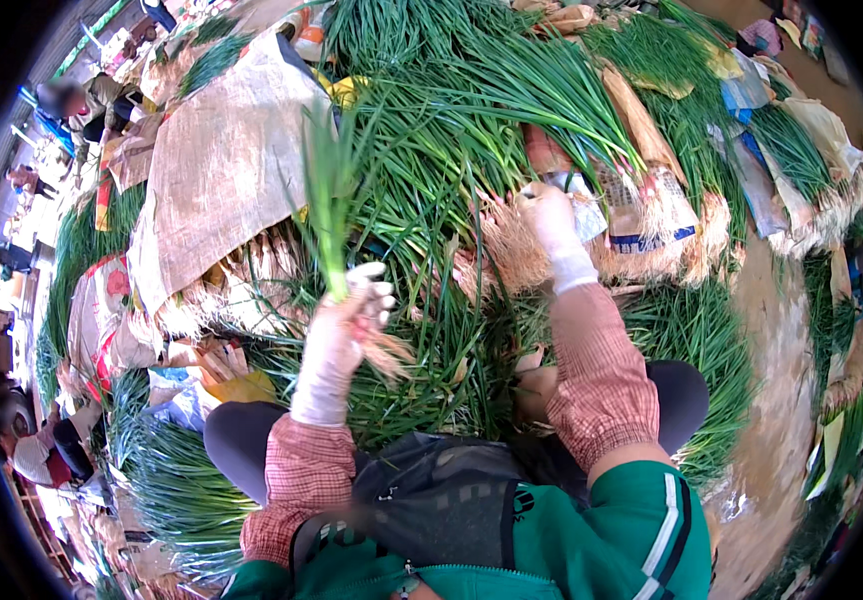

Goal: The person cleans bunches of green onions by hand, peeling away outer layers from the bulbs and roots before tying them together. They sit on the floor surrounded by sacks, handling one bunch at a time.

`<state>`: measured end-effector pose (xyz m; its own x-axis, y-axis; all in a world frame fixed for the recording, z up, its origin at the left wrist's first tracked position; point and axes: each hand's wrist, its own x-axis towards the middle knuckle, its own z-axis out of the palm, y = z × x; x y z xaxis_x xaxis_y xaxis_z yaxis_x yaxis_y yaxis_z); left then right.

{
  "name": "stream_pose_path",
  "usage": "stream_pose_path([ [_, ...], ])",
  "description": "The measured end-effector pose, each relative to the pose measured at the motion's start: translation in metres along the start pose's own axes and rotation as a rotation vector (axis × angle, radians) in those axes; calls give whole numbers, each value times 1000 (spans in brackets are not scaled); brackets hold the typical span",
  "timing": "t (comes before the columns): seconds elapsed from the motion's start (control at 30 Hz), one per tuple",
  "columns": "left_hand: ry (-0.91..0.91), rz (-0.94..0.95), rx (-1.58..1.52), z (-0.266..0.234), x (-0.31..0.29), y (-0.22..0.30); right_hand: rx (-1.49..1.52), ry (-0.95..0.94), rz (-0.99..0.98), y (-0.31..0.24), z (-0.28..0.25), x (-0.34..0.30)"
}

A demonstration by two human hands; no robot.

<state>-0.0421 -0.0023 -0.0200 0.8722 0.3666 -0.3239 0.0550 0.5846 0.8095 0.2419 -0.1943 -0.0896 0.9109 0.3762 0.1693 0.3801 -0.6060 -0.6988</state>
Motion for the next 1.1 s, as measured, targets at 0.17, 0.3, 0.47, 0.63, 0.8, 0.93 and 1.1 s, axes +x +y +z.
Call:
stream_pose_path([
  [0.17,-4,-166,-160,17,19,-62,666,-458,203,-92,4,-116],
  [0.3,105,-211,-141,11,32,-87,541,-440,249,-85,21,-136],
  [0.47,170,-170,-51,2,32,-95,842,-137,55,-111,61,-105],
  [0.63,161,-146,-231,-10,32,-85,1306,-168,363,-82,75,-103],
  [0.8,135,-106,-269,-28,28,-80,1170,-224,637,-97,62,-114],
  [0.93,112,-135,-243,-7,26,-87,865,-331,269,-101,89,-127],
  [1.1,124,-107,-223,-9,22,-85,1337,-380,528,-83,95,-127],
])
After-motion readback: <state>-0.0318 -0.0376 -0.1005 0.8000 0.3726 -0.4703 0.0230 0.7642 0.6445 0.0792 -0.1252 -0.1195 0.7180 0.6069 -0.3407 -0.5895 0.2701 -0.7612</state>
